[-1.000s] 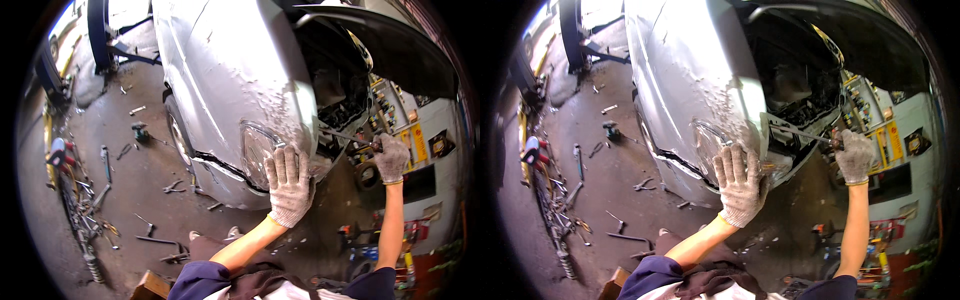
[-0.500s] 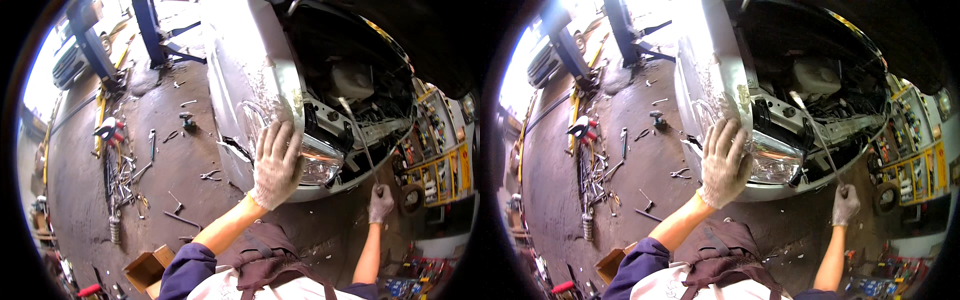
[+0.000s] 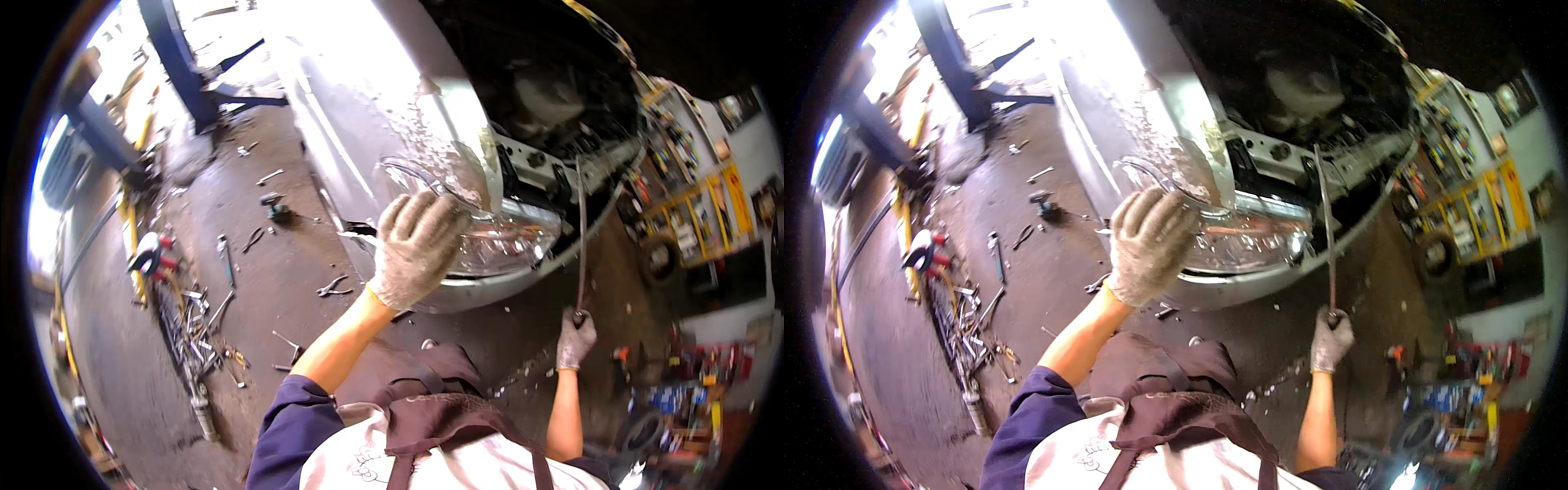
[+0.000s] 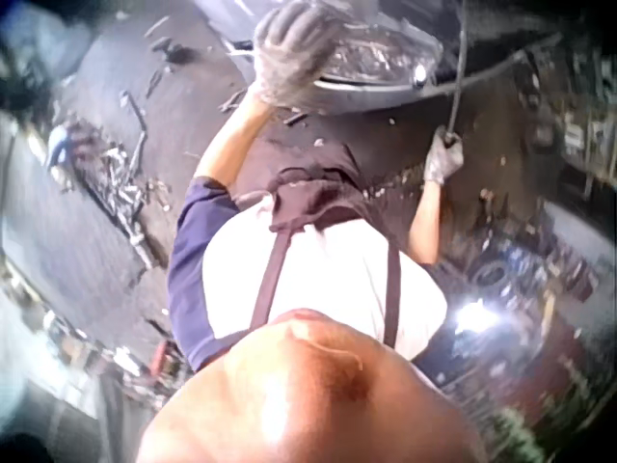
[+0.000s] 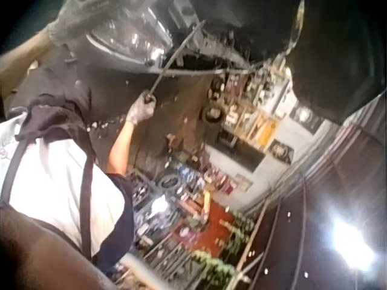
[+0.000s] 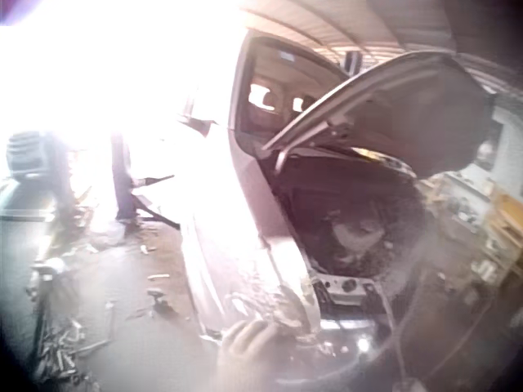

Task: The person removes the driver's side door panel and then uses a ratchet to loosen and remove bolts around the front bumper and headlight area of a silver car. The person repeatedly pries and pulls at the bumper and headlight assembly to detach it.

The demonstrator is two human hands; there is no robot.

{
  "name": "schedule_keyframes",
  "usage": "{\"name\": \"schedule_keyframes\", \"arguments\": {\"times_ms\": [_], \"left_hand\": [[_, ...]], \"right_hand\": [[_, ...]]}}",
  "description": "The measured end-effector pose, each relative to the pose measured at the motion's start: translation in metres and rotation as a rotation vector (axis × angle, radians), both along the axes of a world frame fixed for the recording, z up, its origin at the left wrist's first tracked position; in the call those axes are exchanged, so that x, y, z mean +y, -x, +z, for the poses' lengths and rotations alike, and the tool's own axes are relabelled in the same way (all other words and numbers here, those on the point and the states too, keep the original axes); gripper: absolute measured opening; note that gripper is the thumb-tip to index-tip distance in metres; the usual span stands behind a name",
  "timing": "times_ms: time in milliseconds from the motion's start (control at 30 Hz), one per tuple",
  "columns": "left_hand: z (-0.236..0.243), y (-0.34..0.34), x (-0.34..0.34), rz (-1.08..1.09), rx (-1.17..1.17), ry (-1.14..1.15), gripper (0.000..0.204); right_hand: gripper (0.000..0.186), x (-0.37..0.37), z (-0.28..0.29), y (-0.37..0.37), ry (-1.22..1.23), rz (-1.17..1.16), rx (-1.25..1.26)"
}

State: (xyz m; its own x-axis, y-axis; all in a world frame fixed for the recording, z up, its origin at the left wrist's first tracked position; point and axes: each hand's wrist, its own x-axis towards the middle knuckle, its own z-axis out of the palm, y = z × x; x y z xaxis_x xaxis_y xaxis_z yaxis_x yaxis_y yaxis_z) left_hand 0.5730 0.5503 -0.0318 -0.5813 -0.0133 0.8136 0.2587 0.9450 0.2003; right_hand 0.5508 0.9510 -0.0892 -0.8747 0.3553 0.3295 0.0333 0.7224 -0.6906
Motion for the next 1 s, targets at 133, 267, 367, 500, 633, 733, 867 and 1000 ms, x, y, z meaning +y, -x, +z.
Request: {"name": "schedule_keyframes", "arguments": {"times_ms": [133, 267, 367, 500, 633, 733, 867, 1000], "left_hand": [[0.002, 0.004, -0.033, -0.110, -0.008, -0.091, 0.042], [0.007, 0.003, -0.054, -0.250, -0.011, -0.220, 0.033], [0.026, 0.015, -0.078, -0.354, 0.101, -0.166, 0.038], [0.117, 0.051, -0.070, -0.490, 0.146, 0.276, 0.038], [0.148, 0.104, -0.054, -0.546, -0.111, 0.609, 0.041], [0.118, 0.133, -0.061, -0.633, 0.279, 0.681, 0.026], [0.085, 0.100, -0.013, -0.484, 0.027, 0.806, 0.018], [0.101, 0.085, 0.016, -0.442, -0.127, 0.731, 0.026]], "right_hand": [[0.026, -0.032, -0.012, -0.055, 0.165, -0.135, -0.039], [0.036, -0.059, -0.031, -0.109, 0.148, -0.310, -0.130], [0.037, -0.116, -0.018, -0.137, 0.099, -0.398, -0.232], [0.036, -0.138, -0.043, -0.166, 0.277, -0.379, -0.034], [0.035, -0.152, -0.065, -0.180, 0.392, -0.397, -0.037], [0.028, -0.184, -0.065, -0.187, 0.662, -0.489, 0.012], [0.025, -0.183, -0.107, -0.206, 0.818, -0.478, 0.076], [0.027, -0.138, -0.162, -0.217, 0.692, -0.540, -0.005]]}}
